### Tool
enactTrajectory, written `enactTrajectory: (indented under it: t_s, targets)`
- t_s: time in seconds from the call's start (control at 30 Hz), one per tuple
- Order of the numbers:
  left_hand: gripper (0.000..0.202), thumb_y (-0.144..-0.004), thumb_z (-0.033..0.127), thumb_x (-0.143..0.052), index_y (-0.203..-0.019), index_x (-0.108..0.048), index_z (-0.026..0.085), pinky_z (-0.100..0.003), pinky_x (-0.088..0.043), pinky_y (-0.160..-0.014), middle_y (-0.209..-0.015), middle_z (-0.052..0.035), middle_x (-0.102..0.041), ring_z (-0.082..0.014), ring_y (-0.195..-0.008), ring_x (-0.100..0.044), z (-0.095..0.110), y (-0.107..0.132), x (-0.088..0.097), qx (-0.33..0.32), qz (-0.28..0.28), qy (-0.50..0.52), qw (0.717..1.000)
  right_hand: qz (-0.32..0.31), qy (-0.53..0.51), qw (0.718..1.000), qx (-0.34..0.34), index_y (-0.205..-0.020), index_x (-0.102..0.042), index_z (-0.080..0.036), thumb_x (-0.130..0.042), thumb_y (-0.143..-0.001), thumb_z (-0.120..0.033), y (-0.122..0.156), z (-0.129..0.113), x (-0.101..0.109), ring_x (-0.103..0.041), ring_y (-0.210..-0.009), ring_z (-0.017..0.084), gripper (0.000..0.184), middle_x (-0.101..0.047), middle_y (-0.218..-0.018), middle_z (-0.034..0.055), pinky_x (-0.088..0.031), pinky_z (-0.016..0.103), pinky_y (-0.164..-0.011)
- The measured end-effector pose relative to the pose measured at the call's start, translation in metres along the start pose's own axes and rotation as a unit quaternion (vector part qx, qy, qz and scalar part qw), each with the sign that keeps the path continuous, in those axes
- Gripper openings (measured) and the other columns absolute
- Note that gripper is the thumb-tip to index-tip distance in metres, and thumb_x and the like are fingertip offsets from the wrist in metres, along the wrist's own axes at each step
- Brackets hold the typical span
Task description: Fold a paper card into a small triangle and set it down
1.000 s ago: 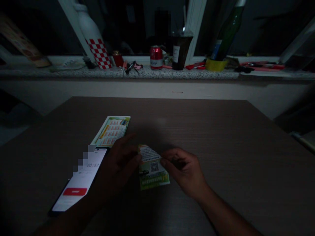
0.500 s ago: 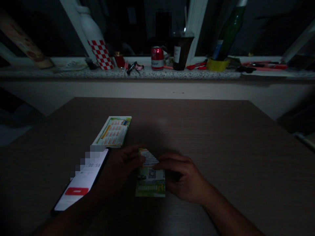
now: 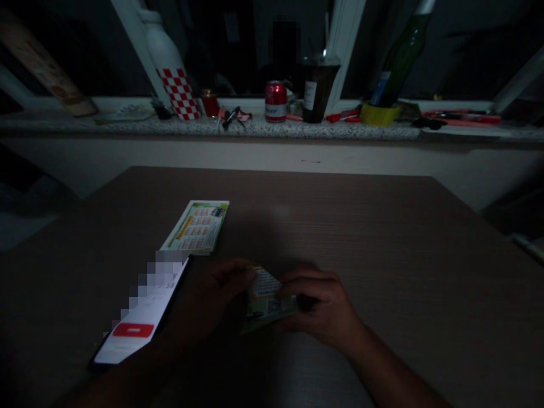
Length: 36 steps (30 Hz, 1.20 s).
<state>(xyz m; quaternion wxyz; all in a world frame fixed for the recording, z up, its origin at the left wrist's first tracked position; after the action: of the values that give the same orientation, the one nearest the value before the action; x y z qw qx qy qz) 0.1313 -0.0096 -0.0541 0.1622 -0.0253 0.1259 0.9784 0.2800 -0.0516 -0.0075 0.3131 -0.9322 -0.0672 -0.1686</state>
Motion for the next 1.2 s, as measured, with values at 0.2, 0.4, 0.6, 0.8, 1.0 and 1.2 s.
enactTrajectory:
  t_s: [0.2, 0.4, 0.6, 0.8, 1.0, 1.2]
  targets:
    - [0.021, -0.081, 0.034, -0.061, -0.084, -0.073, 0.017, -0.022, -0.045, -0.062, -0.075, -0.0021, -0.068, -0.0140, -0.069, -0.059, 0.001, 0.001, 0.001, -0.024, 0.006, -0.023, 0.999, 0.040, 0.012, 0.998, -0.042, -0.068, -0.071, -0.018, -0.075, -0.076, -0.036, -0.001, 0.006, 0.004, -0.067, -0.057, 0.014, 0.021, -0.071, -0.067, 0.0039, -0.053, 0.021, -0.052]
    - [0.033, -0.087, 0.042, -0.054, -0.088, -0.075, 0.017, -0.028, -0.048, -0.073, -0.083, -0.0057, -0.073, -0.0201, -0.081, -0.065, -0.001, 0.004, 0.000, -0.009, -0.009, -0.012, 1.000, 0.045, 0.052, 0.994, -0.080, -0.061, -0.070, -0.016, -0.071, -0.080, -0.031, 0.000, 0.009, 0.005, -0.062, -0.049, 0.013, 0.024, -0.069, -0.058, 0.0028, -0.047, 0.021, -0.046]
    - [0.026, -0.079, 0.040, -0.065, -0.088, -0.076, 0.018, -0.028, -0.048, -0.070, -0.081, -0.0048, -0.074, -0.0188, -0.076, -0.065, 0.001, 0.006, -0.006, -0.010, -0.029, 0.000, 1.000, 0.059, 0.063, 0.992, -0.096, -0.054, -0.067, -0.016, -0.069, -0.080, -0.027, 0.001, 0.011, 0.004, -0.053, -0.041, 0.010, 0.028, -0.061, -0.049, -0.0006, -0.041, 0.020, -0.039]
    - [0.021, -0.073, 0.027, -0.075, -0.093, -0.075, 0.022, -0.028, -0.050, -0.076, -0.092, -0.0029, -0.076, -0.0197, -0.086, -0.068, -0.005, 0.006, -0.013, 0.000, -0.067, 0.015, 0.998, 0.067, 0.081, 0.990, -0.095, -0.050, -0.064, -0.015, -0.068, -0.080, -0.027, 0.001, 0.010, 0.005, -0.042, -0.037, 0.007, 0.033, -0.049, -0.041, -0.0035, -0.034, 0.019, -0.036]
    - [0.018, -0.074, 0.026, -0.074, -0.091, -0.076, 0.021, -0.025, -0.049, -0.072, -0.088, -0.0018, -0.076, -0.0176, -0.081, -0.068, -0.006, 0.005, -0.013, 0.004, -0.052, -0.003, 0.999, 0.077, 0.082, 0.989, -0.098, -0.048, -0.061, -0.015, -0.069, -0.079, -0.026, 0.002, 0.011, 0.005, -0.042, -0.038, 0.006, 0.034, -0.049, -0.043, -0.0037, -0.033, 0.018, -0.037]
    - [0.015, -0.076, 0.027, -0.072, -0.089, -0.076, 0.021, -0.026, -0.049, -0.071, -0.086, -0.0026, -0.076, -0.0186, -0.080, -0.067, -0.005, 0.005, -0.013, 0.009, -0.045, -0.027, 0.999, 0.078, 0.089, 0.988, -0.100, -0.045, -0.056, -0.016, -0.067, -0.081, -0.025, 0.002, 0.011, 0.005, -0.037, -0.034, 0.005, 0.039, -0.043, -0.039, -0.0054, -0.028, 0.019, -0.034]
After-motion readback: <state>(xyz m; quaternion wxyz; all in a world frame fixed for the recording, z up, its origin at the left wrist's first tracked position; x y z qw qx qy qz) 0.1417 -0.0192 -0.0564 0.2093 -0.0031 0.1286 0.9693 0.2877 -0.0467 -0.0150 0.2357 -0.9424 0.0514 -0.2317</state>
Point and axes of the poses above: each hand's wrist, its own y-axis away from the middle knuckle, its own x-axis out of the back of the hand, z = x × y, the point moved 9 cm from there along -y, towards the middle knuckle
